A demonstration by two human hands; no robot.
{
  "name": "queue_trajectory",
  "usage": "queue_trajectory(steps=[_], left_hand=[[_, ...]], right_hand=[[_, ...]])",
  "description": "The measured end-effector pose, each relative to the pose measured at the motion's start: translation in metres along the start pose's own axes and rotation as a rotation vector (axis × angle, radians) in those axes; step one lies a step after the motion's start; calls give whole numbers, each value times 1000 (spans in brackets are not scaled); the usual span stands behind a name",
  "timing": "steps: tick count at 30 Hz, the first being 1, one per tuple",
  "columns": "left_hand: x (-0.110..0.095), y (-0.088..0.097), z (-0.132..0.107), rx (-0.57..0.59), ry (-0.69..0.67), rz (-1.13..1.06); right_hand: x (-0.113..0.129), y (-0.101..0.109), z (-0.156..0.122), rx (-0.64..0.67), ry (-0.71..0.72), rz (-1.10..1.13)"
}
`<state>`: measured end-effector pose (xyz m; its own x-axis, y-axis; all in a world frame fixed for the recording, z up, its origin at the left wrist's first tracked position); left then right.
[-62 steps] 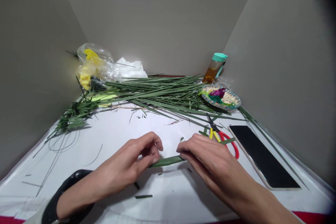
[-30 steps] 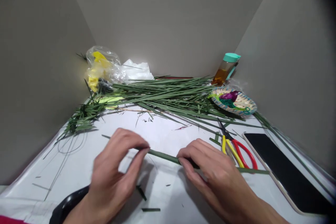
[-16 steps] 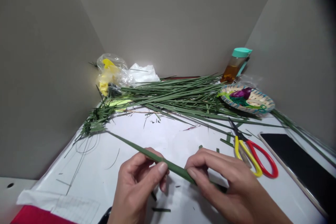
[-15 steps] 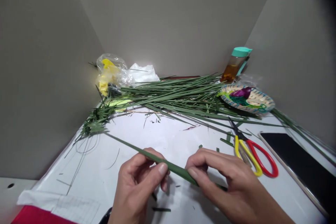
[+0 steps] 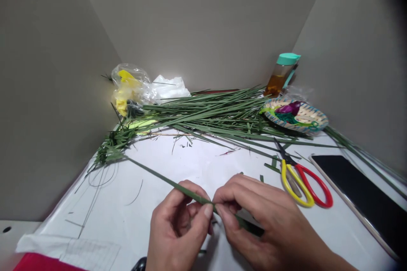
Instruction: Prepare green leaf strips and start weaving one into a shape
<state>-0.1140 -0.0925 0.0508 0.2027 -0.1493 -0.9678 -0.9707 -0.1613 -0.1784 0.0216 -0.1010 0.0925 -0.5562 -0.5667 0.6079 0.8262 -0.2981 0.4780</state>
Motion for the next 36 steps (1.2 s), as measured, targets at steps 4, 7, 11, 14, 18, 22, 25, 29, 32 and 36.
queue_trajectory(steps=[4, 7, 11, 14, 18, 22, 25, 29, 32, 36], left_hand=[[-3, 3, -1, -56, -84, 76], [-3, 6, -1, -80, -124, 102], [-1, 9, 0, -65, -171, 113], [1, 11, 1, -64, -200, 105], [2, 13, 1, -74, -238, 86], [-1, 12, 1, -58, -293, 106], [-2, 14, 2, -46, -271, 133], [-1, 12, 2, -22, -215, 160], [-2, 11, 2, -90, -198, 132], [-3, 5, -1, -93, -167, 114]], right_hand=[[4, -4, 0, -1, 72, -95], [7, -7, 0, 14, 108, -155], [11, -8, -1, -15, 182, -247], [15, -8, -2, -55, 243, -312], [17, -10, -3, -80, 269, -347], [19, -10, -3, -118, 294, -344], [18, -10, -3, -130, 295, -362], [17, -11, -3, -133, 288, -369], [17, -12, -3, -138, 272, -353], [18, -13, -3, -145, 281, -357]])
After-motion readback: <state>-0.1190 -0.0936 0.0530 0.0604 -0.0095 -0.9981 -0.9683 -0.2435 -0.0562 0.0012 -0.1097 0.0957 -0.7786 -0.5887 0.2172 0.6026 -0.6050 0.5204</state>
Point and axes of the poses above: each hand's wrist, its own z-axis towards the middle knuckle, its own y-axis out of the back of the hand, x = y × z, the point moved 5 cm from there along z, towards the middle knuckle, and after that the axes turned 13 degrees about -x, right-handed, at the moved point
